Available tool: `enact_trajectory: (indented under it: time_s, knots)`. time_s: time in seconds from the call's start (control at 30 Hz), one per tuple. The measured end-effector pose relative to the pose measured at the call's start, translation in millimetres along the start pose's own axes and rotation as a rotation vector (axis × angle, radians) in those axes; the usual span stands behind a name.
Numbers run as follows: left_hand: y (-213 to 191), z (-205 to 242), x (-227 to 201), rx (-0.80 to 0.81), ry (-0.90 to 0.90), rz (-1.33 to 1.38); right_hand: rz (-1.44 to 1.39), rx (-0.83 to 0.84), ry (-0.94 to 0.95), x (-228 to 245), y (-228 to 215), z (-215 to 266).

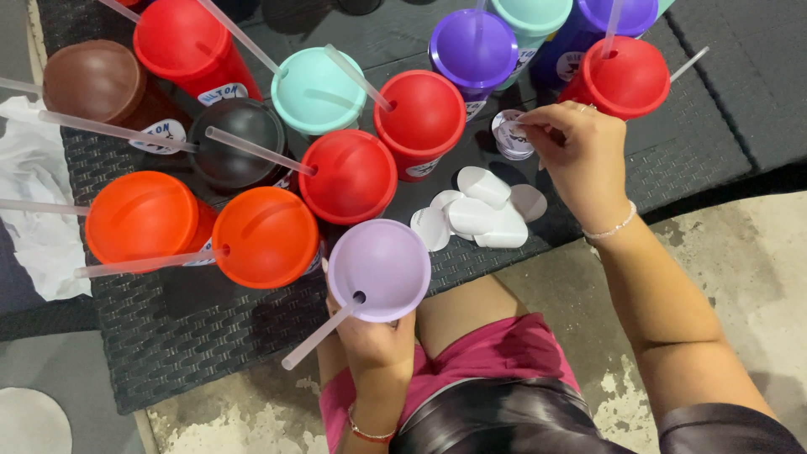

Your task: Applying circular logo stickers to various colored plastic cups with straws on a workspace table.

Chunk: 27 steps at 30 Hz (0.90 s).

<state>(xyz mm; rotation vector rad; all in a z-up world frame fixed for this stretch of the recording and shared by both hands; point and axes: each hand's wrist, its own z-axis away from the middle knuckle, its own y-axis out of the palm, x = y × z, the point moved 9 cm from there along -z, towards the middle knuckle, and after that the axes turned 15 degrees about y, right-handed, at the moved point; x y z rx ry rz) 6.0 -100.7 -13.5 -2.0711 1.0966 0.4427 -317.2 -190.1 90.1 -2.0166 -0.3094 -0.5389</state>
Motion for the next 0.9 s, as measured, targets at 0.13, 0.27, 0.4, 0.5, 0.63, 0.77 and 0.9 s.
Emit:
enact_trajectory:
  time_s: [0.13, 0.27, 0.4, 0.5, 0.63, 0.77, 0.9]
  knots:
    - [-32, 1, -33, 0.012, 0.029, -0.209, -0.02, -0.06, -0.05, 21, -29, 14]
    - [-76, 38, -80, -0.56, 0.368, -0.309, -0.241, 0.106, 0.035, 61, -56, 46]
    - [-32, -12, -118, 0.058, 0.267, 0.112, -0.484, 0.48, 0.035, 90, -36, 90]
    - [-16, -19, -113, 0.086, 0.136, 0.311, -0.563, 0.528, 0.042, 100, -29, 115]
    - [-23, 1, -98, -0.066, -0.071, 0.45, -0.675, 0.53, 0.214, 89, -11, 149]
    - [-31, -1, -105, -0.043, 0.023, 0.375, -0.775, 0.513, 0.322, 87, 2, 176]
    - [-50, -7, -129, -0.07, 0.293, 0.256, -0.711, 0.477, 0.247, 97, -4, 184]
